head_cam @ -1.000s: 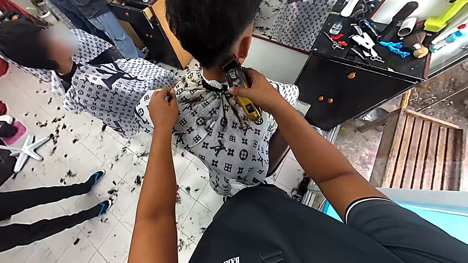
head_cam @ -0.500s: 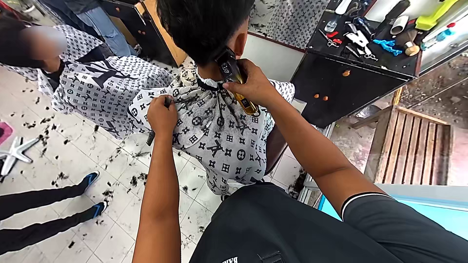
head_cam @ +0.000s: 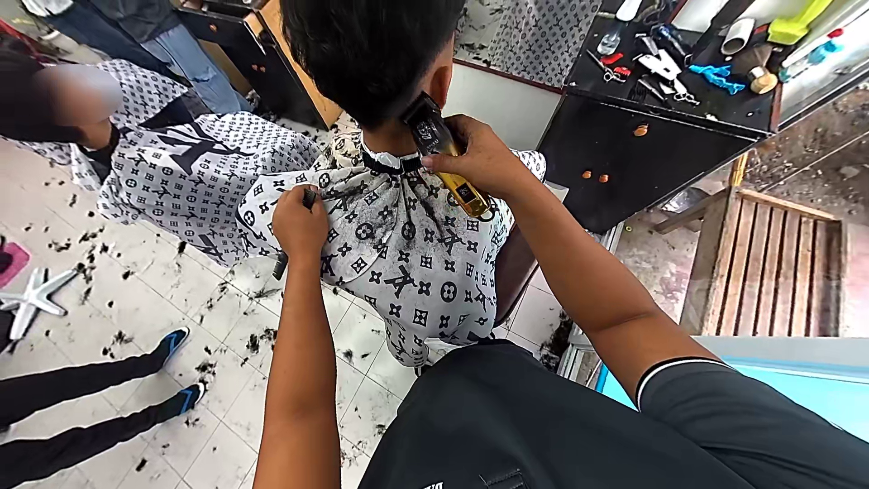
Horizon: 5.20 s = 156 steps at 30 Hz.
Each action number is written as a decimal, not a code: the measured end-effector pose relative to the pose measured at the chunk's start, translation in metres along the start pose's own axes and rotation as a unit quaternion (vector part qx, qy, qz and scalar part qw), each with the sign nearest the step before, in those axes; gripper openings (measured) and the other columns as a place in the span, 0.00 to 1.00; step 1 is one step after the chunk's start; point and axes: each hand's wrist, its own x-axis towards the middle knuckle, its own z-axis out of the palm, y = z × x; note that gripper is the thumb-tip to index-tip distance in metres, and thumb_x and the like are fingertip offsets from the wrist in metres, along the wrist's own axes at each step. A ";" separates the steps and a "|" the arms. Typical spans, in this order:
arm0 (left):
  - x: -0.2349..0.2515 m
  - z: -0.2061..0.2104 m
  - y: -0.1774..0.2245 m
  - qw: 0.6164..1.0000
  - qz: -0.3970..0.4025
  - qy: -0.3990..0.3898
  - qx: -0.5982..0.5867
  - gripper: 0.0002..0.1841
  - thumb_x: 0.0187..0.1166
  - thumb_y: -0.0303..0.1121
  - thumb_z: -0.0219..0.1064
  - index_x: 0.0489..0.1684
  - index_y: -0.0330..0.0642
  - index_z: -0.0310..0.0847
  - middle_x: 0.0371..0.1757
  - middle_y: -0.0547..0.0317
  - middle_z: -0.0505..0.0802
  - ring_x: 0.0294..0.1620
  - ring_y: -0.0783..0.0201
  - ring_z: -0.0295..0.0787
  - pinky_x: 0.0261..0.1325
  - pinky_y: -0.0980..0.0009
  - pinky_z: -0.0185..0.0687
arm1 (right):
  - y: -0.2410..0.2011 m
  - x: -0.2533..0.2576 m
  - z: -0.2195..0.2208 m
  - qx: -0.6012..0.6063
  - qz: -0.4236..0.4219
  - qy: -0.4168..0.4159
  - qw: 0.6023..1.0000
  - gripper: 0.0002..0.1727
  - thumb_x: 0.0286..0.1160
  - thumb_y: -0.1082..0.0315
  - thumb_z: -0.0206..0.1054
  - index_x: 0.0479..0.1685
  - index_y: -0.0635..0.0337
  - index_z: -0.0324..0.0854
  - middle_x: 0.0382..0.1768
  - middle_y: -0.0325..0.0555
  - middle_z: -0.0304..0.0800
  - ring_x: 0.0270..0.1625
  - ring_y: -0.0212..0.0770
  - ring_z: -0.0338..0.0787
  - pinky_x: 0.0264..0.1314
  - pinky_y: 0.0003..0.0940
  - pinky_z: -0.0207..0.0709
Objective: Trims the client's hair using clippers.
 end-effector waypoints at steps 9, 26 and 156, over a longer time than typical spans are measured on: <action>0.000 0.000 -0.001 1.000 -0.007 0.001 0.003 0.19 0.88 0.42 0.56 0.59 0.40 0.88 0.57 0.40 0.92 0.64 0.41 0.88 0.65 0.36 0.75 | -0.003 0.002 -0.009 -0.002 -0.007 -0.015 1.000 0.34 0.68 0.63 0.80 0.72 0.65 0.72 0.54 0.53 0.87 0.48 0.41 0.93 0.51 0.39 0.91; -0.001 -0.002 0.000 1.000 0.001 -0.008 0.006 0.19 0.88 0.40 0.55 0.60 0.38 0.87 0.58 0.37 0.92 0.65 0.38 0.87 0.66 0.34 0.74 | -0.008 0.001 -0.013 0.029 0.001 -0.036 0.999 0.32 0.69 0.64 0.79 0.71 0.66 0.72 0.52 0.53 0.88 0.43 0.41 0.94 0.47 0.40 0.92; -0.018 0.006 0.017 1.000 0.013 -0.019 -0.004 0.29 0.91 0.57 0.49 0.56 0.40 0.87 0.47 0.38 0.94 0.52 0.35 0.91 0.51 0.30 0.77 | -0.012 -0.001 0.000 -0.094 0.005 0.000 0.996 0.43 0.64 0.53 0.83 0.78 0.60 0.66 0.59 0.48 0.89 0.55 0.36 0.91 0.62 0.36 0.86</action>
